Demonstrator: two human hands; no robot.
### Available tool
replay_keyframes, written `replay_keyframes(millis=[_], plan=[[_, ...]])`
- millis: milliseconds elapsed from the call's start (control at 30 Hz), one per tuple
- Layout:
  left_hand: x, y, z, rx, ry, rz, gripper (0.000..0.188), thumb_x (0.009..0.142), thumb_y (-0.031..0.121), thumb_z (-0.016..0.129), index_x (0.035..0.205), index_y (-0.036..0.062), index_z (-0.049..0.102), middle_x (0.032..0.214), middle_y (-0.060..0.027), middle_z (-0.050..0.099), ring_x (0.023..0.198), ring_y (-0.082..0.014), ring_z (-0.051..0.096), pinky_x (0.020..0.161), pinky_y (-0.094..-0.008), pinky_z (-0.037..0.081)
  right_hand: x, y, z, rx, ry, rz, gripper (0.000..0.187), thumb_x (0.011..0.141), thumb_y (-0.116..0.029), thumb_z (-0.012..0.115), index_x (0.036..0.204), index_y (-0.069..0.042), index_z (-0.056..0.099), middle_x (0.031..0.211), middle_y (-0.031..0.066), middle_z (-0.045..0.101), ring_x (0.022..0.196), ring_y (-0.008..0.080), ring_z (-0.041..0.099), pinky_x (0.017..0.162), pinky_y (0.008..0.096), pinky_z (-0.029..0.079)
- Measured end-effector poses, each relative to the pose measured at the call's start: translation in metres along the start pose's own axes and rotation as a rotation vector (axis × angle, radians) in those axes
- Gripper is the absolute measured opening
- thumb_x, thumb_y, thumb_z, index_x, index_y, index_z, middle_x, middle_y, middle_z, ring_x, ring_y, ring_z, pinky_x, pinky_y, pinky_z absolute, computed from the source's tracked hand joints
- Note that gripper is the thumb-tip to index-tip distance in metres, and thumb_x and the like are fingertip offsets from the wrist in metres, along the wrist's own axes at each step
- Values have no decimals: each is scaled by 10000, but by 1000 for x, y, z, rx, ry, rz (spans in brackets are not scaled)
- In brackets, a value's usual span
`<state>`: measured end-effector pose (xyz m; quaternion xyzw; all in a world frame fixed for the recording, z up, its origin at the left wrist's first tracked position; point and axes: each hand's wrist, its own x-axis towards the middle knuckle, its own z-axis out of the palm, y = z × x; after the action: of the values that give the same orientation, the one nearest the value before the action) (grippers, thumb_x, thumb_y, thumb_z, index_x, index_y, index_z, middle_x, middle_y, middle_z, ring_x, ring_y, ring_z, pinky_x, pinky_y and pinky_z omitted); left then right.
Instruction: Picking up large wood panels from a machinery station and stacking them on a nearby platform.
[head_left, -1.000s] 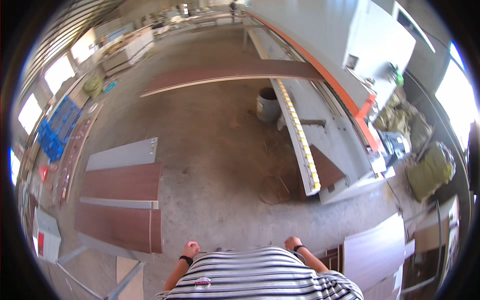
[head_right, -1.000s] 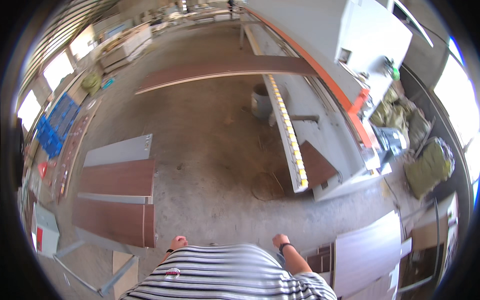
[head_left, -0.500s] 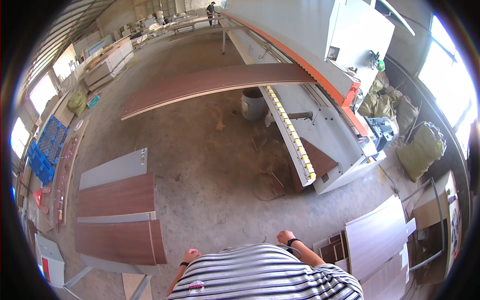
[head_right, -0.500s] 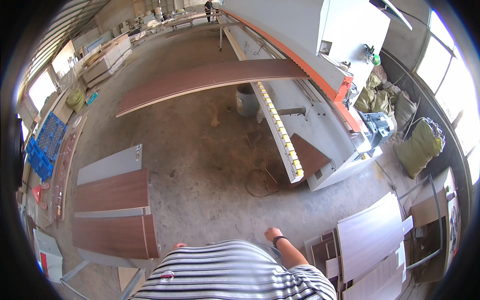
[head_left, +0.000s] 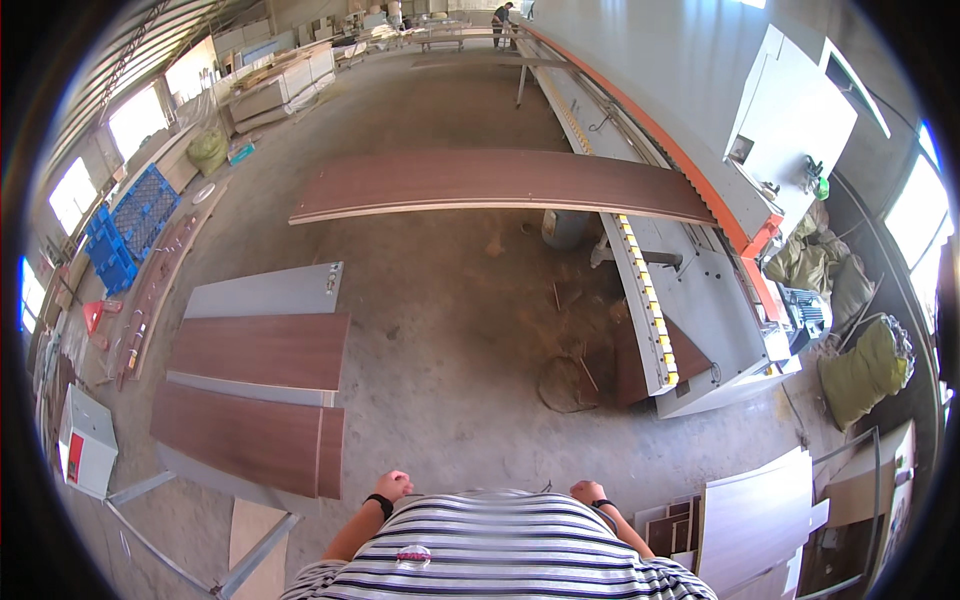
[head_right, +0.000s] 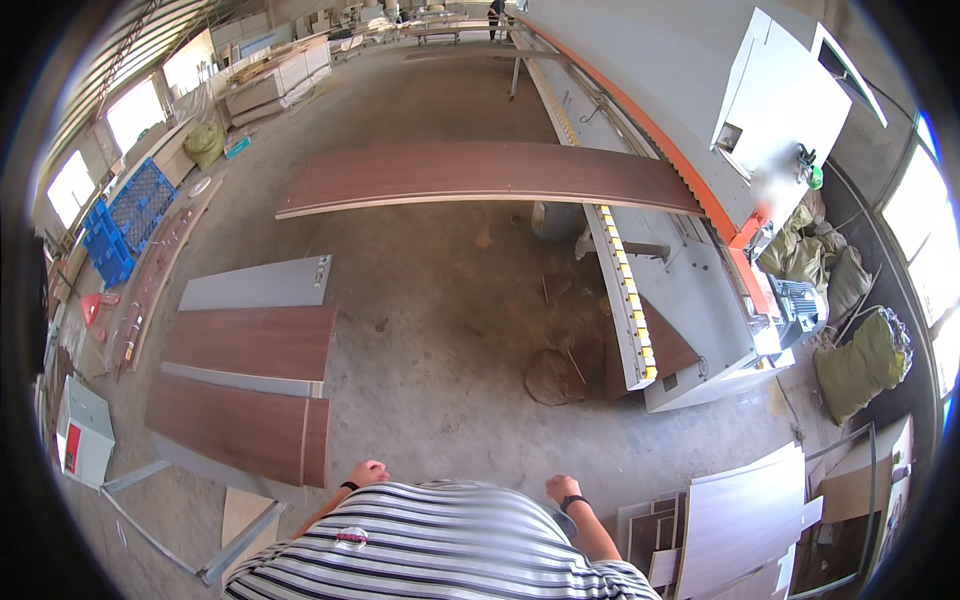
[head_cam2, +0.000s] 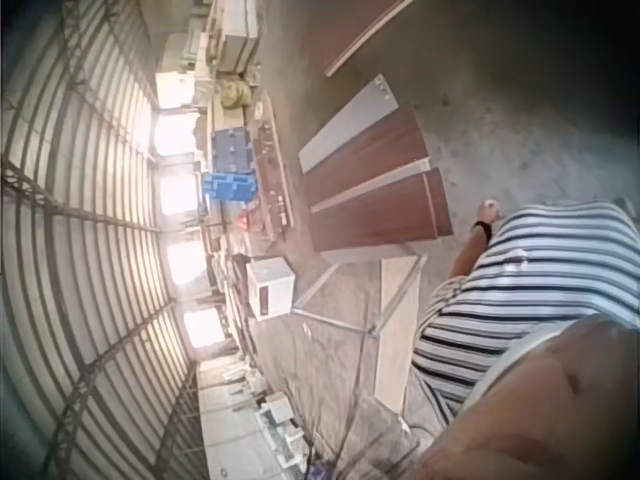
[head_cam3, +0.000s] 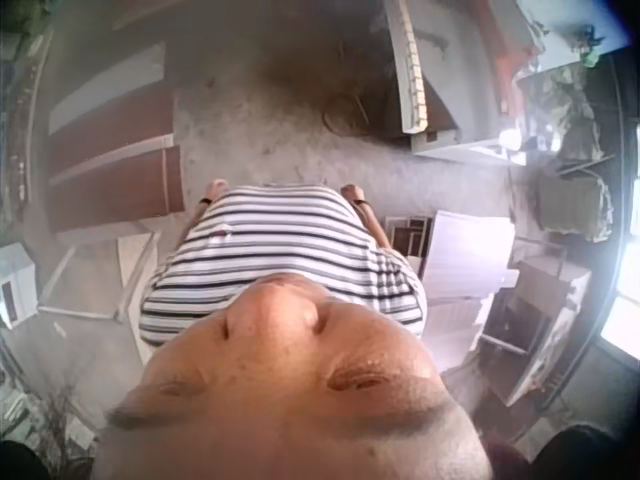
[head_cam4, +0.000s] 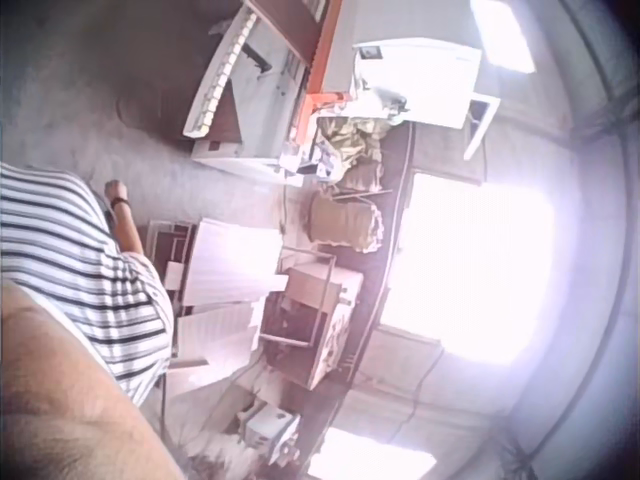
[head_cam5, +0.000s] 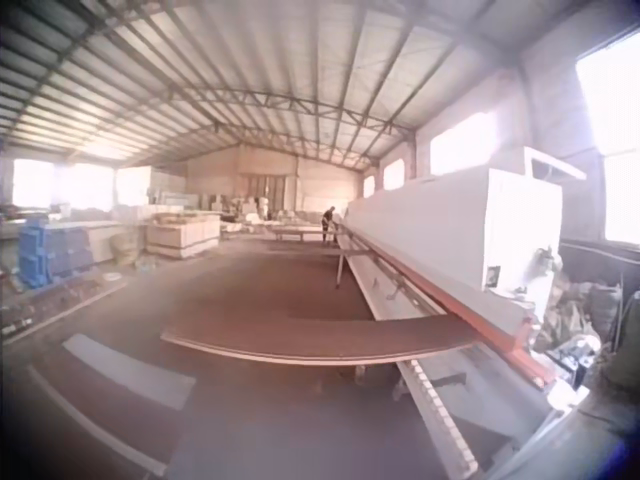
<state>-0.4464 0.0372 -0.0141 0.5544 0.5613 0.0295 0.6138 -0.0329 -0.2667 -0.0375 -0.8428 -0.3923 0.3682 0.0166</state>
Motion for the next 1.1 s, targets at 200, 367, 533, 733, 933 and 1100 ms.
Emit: replay_keyframes(millis=[200,367,533,733,933,1100], plan=[[12,3,-9,-196,-64,-81,180,875,195,499,970,51,552,827,-75,648,658,-120,606,528,-244,473,-5,9,23,-202,62,-176,180,746,-274,547,859,-181,652,936,24,634,873,228,605,756,329,497],[25,18,-29,-156,-115,-75,181,879,217,501,982,73,541,838,-57,650,675,-119,612,553,-240,472,-9,9,43,94,121,-69,233,814,-247,455,769,-111,638,712,4,654,690,172,638,671,304,502],[53,66,-26,-267,-116,-77,163,858,205,524,970,88,540,850,-68,651,706,-144,621,585,-268,477,-16,57,79,-411,16,-132,194,790,-306,523,908,-189,622,997,-52,607,886,139,601,719,314,506],[71,112,-30,-474,-12,-6,139,830,207,550,926,106,546,827,-60,633,697,-154,600,603,-292,469,2,81,-1,375,407,319,391,856,-395,402,703,-97,604,663,65,628,654,236,613,660,338,480],[112,186,-1,-741,-64,55,224,852,279,560,990,103,547,931,-22,592,853,-139,550,750,-309,430,5,134,-173,507,956,359,409,883,-365,406,704,-43,584,646,117,597,657,258,588,640,366,452],[129,276,35,-932,-137,182,529,811,407,607,1163,44,449,1078,-46,531,983,-161,506,881,-329,404,15,130,-316,572,1212,215,300,877,-322,458,922,-44,561,831,189,589,830,366,562,725,413,438]])
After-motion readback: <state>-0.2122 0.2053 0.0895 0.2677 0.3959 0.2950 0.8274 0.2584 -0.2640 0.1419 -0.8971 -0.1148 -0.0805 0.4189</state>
